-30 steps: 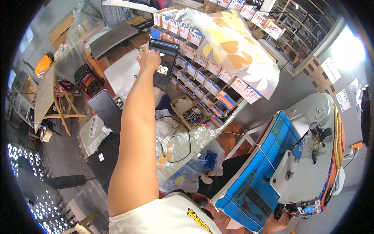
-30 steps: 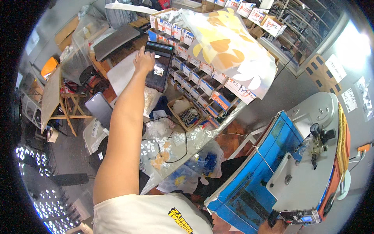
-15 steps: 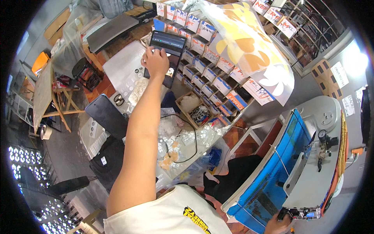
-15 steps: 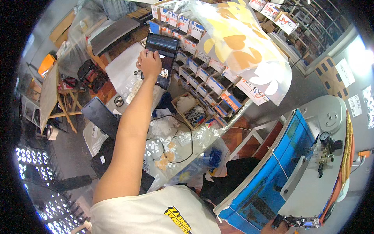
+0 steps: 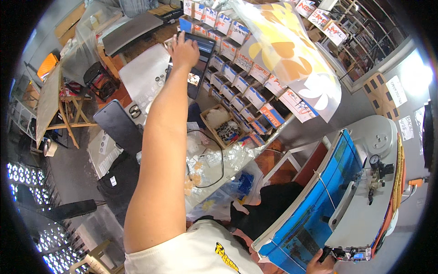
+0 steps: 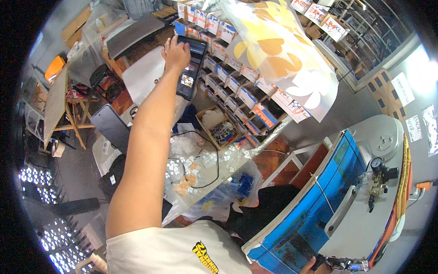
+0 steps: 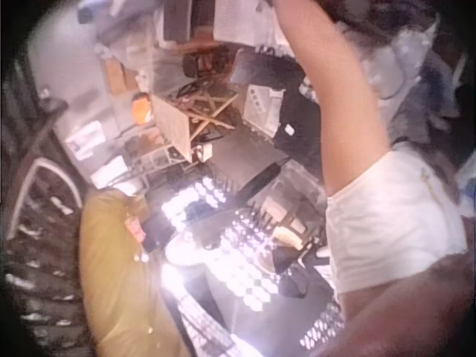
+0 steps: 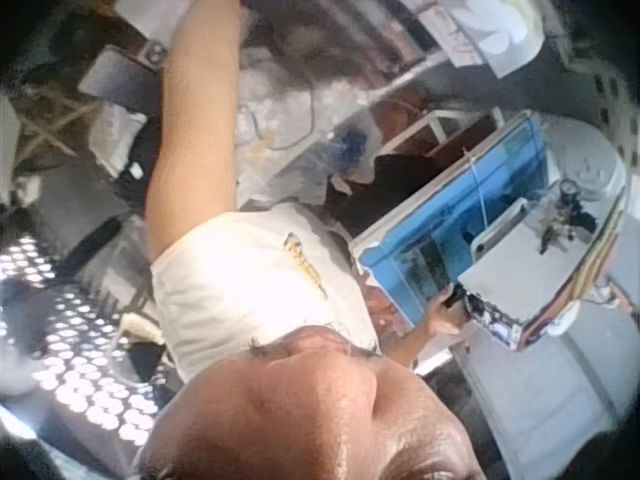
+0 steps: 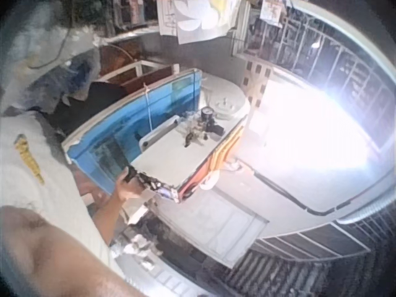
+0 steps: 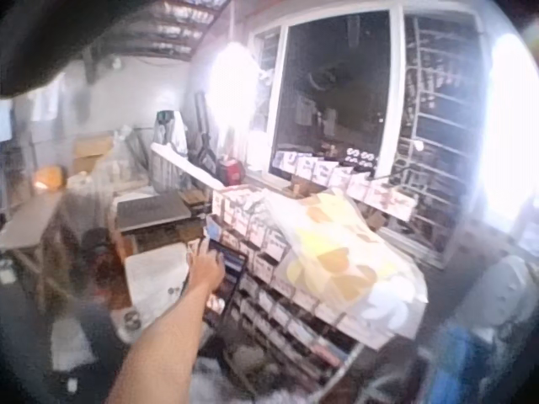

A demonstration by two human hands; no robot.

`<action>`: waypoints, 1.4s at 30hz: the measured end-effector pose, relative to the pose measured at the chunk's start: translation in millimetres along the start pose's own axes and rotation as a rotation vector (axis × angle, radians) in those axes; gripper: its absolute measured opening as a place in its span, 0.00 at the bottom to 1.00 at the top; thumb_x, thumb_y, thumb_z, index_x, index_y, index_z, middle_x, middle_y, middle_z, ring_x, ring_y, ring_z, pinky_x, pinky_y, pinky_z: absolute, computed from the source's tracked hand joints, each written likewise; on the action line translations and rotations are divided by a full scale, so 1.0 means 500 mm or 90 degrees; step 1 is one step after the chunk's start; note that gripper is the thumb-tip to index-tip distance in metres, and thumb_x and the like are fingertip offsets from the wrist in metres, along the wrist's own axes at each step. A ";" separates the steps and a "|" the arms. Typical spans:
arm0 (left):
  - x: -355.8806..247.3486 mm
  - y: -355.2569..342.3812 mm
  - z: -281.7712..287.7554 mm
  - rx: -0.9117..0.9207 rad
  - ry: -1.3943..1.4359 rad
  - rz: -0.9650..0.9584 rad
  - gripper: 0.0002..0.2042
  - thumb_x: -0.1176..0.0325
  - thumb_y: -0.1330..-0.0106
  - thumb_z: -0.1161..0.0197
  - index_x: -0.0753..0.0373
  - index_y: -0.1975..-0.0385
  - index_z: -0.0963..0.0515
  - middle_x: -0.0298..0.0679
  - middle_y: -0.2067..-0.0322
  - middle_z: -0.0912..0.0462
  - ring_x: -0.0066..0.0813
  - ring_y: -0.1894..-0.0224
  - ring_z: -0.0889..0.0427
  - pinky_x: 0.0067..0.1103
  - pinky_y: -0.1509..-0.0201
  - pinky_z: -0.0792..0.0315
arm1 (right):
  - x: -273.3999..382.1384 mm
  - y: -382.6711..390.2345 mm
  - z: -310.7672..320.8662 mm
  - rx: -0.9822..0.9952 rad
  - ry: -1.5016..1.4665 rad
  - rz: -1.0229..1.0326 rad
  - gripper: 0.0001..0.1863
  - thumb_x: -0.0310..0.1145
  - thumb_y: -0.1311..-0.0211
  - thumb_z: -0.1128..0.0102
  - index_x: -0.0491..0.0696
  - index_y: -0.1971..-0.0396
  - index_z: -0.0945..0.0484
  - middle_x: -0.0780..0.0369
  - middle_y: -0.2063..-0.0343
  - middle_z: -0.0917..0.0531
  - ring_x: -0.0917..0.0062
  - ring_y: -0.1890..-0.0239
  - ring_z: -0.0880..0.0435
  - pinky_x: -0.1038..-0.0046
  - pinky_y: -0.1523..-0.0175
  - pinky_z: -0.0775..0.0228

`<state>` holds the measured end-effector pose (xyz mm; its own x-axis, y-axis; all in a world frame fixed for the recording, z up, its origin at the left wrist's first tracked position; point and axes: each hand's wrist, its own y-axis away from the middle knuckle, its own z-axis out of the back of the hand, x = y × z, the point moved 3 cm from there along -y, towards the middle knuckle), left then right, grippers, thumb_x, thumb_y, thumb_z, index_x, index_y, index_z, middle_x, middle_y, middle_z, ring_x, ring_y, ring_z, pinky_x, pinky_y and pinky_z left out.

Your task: The person places black t-shirts on a heat press, aligns a transfer sheet with a graphic design, and operates the press to apply the design. They repeat this process for multiple shirts, removing finished shirts and preparing new ones.

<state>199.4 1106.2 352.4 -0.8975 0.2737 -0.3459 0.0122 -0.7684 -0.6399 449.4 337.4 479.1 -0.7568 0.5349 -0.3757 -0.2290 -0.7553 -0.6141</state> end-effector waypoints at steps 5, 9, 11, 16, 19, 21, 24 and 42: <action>0.001 0.029 0.011 0.078 -0.018 0.064 0.21 0.51 0.26 0.49 0.58 0.52 0.14 0.38 0.35 0.28 0.46 0.29 0.38 0.54 0.26 0.51 | -0.037 0.053 -0.010 0.073 0.029 -0.023 0.28 0.53 0.35 0.32 0.47 0.87 0.23 0.57 0.88 0.24 0.57 0.86 0.25 0.58 0.78 0.31; 0.017 0.161 0.027 -0.013 0.090 0.161 0.17 0.55 0.28 0.44 0.61 0.59 0.15 0.41 0.42 0.24 0.46 0.36 0.32 0.47 0.32 0.43 | -0.076 0.086 -0.013 -0.020 0.033 0.027 0.30 0.54 0.35 0.33 0.47 0.88 0.26 0.57 0.89 0.26 0.57 0.86 0.25 0.58 0.77 0.32; -0.002 0.268 0.056 -0.075 0.139 0.024 0.11 0.62 0.32 0.39 0.64 0.65 0.18 0.46 0.46 0.24 0.50 0.40 0.29 0.44 0.37 0.38 | -0.105 0.109 -0.012 0.020 0.050 0.003 0.30 0.55 0.36 0.33 0.48 0.88 0.27 0.57 0.88 0.27 0.57 0.86 0.25 0.58 0.77 0.32; -0.040 0.530 0.100 0.050 0.322 -0.051 0.06 0.70 0.39 0.34 0.66 0.70 0.20 0.49 0.51 0.22 0.52 0.46 0.25 0.41 0.42 0.33 | -0.203 0.193 -0.003 0.023 0.087 -0.002 0.26 0.56 0.36 0.32 0.48 0.81 0.21 0.57 0.84 0.24 0.60 0.85 0.24 0.62 0.77 0.31; -0.052 0.556 0.109 0.102 0.377 -0.011 0.06 0.69 0.40 0.33 0.66 0.72 0.19 0.48 0.51 0.22 0.51 0.48 0.24 0.40 0.44 0.31 | -0.321 0.321 -0.009 -0.059 0.254 0.020 0.25 0.55 0.37 0.30 0.45 0.75 0.17 0.55 0.80 0.20 0.60 0.80 0.21 0.62 0.74 0.26; -0.042 0.516 0.102 0.080 0.349 -0.015 0.06 0.69 0.40 0.32 0.65 0.72 0.19 0.47 0.52 0.21 0.50 0.48 0.23 0.40 0.44 0.31 | -0.383 0.376 -0.010 0.000 0.278 -0.055 0.27 0.56 0.37 0.30 0.42 0.71 0.15 0.51 0.75 0.16 0.59 0.76 0.17 0.60 0.71 0.24; -0.035 0.429 0.089 0.093 0.332 0.016 0.06 0.68 0.40 0.32 0.63 0.69 0.18 0.44 0.52 0.21 0.50 0.47 0.24 0.41 0.43 0.31 | -0.396 0.329 0.016 0.262 0.160 -0.422 0.31 0.57 0.35 0.35 0.37 0.58 0.15 0.43 0.59 0.13 0.53 0.57 0.13 0.56 0.53 0.22; -0.044 0.321 0.036 0.133 0.157 0.104 0.12 0.63 0.42 0.33 0.62 0.62 0.17 0.53 0.39 0.33 0.57 0.35 0.36 0.51 0.31 0.45 | -0.550 0.361 0.025 0.603 0.333 -0.672 0.37 0.57 0.44 0.36 0.45 0.41 0.21 0.50 0.42 0.18 0.59 0.40 0.20 0.63 0.37 0.28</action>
<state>213.2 966.2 269.7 -0.7572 0.2500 -0.6034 0.0334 -0.9078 -0.4181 608.5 49.1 480.1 0.2528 0.8882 -0.3836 -0.9648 0.2020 -0.1682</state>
